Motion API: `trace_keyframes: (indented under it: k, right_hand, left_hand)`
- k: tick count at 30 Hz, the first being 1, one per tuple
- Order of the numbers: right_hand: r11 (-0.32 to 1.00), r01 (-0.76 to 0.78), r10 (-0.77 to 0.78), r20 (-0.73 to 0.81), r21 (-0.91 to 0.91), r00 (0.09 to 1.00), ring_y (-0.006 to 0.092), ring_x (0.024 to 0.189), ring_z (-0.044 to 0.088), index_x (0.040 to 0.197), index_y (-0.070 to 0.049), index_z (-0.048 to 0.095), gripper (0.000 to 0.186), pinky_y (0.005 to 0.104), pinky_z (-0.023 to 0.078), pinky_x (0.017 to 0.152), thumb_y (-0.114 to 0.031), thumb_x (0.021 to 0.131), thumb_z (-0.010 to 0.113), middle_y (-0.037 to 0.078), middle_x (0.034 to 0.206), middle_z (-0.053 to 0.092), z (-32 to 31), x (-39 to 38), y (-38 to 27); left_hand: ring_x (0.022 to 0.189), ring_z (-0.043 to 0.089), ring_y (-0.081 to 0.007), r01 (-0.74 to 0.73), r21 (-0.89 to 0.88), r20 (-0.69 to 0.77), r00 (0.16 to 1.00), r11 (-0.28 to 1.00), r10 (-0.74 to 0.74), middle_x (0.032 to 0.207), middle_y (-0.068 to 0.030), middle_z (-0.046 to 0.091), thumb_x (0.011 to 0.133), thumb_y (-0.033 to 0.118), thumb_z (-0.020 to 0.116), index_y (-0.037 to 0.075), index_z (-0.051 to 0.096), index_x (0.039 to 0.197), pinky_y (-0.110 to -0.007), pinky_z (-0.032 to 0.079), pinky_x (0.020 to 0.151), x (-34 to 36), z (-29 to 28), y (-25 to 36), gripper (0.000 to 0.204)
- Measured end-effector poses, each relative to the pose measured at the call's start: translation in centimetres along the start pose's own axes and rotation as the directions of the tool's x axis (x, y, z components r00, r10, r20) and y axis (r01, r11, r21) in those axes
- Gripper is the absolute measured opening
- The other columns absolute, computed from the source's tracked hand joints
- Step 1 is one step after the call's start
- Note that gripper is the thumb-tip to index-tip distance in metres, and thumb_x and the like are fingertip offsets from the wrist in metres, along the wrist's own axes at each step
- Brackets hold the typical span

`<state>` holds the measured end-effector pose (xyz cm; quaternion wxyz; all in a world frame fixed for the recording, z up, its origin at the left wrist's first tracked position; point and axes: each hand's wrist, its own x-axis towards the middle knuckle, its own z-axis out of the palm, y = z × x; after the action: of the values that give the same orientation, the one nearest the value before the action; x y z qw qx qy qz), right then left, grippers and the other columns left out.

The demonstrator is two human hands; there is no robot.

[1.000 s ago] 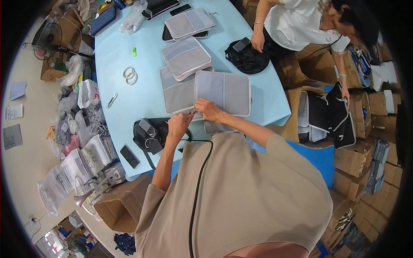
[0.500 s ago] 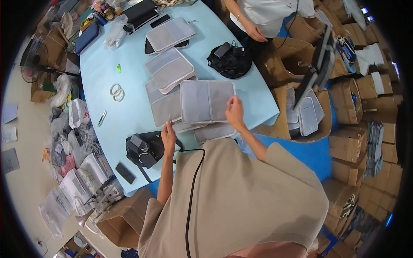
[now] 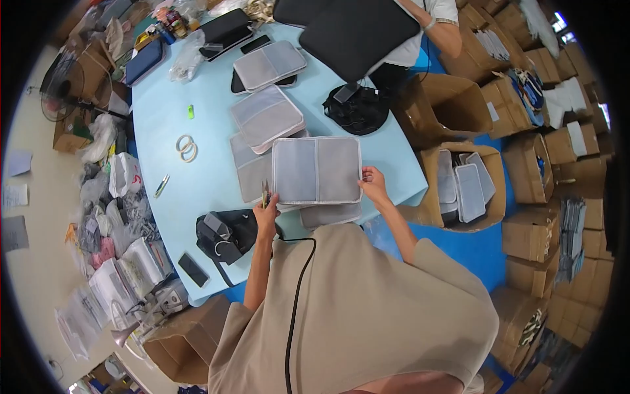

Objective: Inspecting and trimming loose threads from fabric storage cases at a workbench in a production facility.

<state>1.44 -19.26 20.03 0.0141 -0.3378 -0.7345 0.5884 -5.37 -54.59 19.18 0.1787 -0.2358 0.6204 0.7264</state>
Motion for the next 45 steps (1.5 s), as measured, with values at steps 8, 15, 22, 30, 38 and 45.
trace_keyframes:
  k: [8,15,22,30,38,45]
  right_hand:
    - [0.975,0.085,-0.108,0.106,0.205,0.988,0.0159,0.094,0.064,0.114,-0.003,0.063,0.038,0.0331,0.055,0.087,0.010,0.079,0.073,0.005,0.104,0.067,0.7,-4.2,-5.7]
    - [0.952,0.162,-0.206,0.156,0.258,0.966,0.0153,0.099,0.064,0.110,-0.003,0.067,0.027,0.0305,0.053,0.088,0.003,0.084,0.072,0.002,0.103,0.067,2.1,-4.5,-8.0]
    - [0.874,0.247,-0.373,0.255,0.418,0.892,0.0131,0.103,0.063,0.116,-0.003,0.063,0.026,0.0308,0.054,0.088,-0.001,0.092,0.071,0.002,0.120,0.062,3.5,-7.3,-13.0]
    - [0.936,-0.113,-0.081,0.518,0.333,0.851,0.0054,0.095,0.061,0.103,-0.011,0.066,0.026,0.0280,0.055,0.079,-0.035,0.109,0.056,-0.004,0.100,0.064,5.0,-9.4,-16.3]
    - [0.899,-0.047,-0.224,0.548,0.436,0.806,0.0031,0.084,0.060,0.093,-0.006,0.065,0.031,0.0258,0.056,0.076,-0.031,0.110,0.056,-0.004,0.091,0.064,7.7,-10.9,-18.3]
    - [0.897,0.230,-0.389,0.427,0.378,0.816,0.0068,0.076,0.057,0.086,0.001,0.061,0.037,0.0278,0.051,0.067,-0.028,0.108,0.059,0.001,0.079,0.060,9.8,-13.2,-18.0]
  left_hand:
    - [0.058,0.040,-0.0037,-0.148,-0.146,0.032,0.988,0.978,0.154,0.068,0.0094,0.046,0.099,0.016,0.074,0.009,0.070,0.103,-0.025,0.035,0.054,-3.2,-3.2,3.0,0.009]
    - [0.059,0.040,-0.0021,-0.186,-0.239,-0.056,0.982,0.953,0.178,0.073,0.0109,0.047,0.100,0.017,0.073,0.007,0.070,0.118,-0.025,0.036,0.056,-5.2,-5.2,6.0,0.021]
    - [0.061,0.042,-0.0028,-0.151,-0.341,-0.062,0.988,0.928,0.138,0.075,0.0096,0.052,0.100,0.018,0.074,0.008,0.070,0.111,-0.025,0.034,0.057,-5.2,-7.4,4.8,0.015]
    - [0.058,0.039,-0.0033,-0.043,-0.333,-0.053,0.998,0.942,0.027,0.073,0.0095,0.048,0.102,0.020,0.071,0.009,0.070,0.111,-0.024,0.032,0.054,-4.1,-6.7,2.8,0.015]
    - [0.055,0.041,-0.0035,-0.177,-0.074,-0.240,0.958,0.981,0.155,0.067,0.0080,0.046,0.099,0.024,0.074,0.006,0.069,0.107,-0.023,0.034,0.049,-5.0,-2.8,4.8,0.021]
    - [0.057,0.037,-0.0005,-0.494,0.262,0.126,0.869,0.829,0.479,0.064,0.0105,0.045,0.092,0.023,0.082,0.002,0.074,0.101,-0.023,0.027,0.049,-12.4,5.0,14.8,0.024]
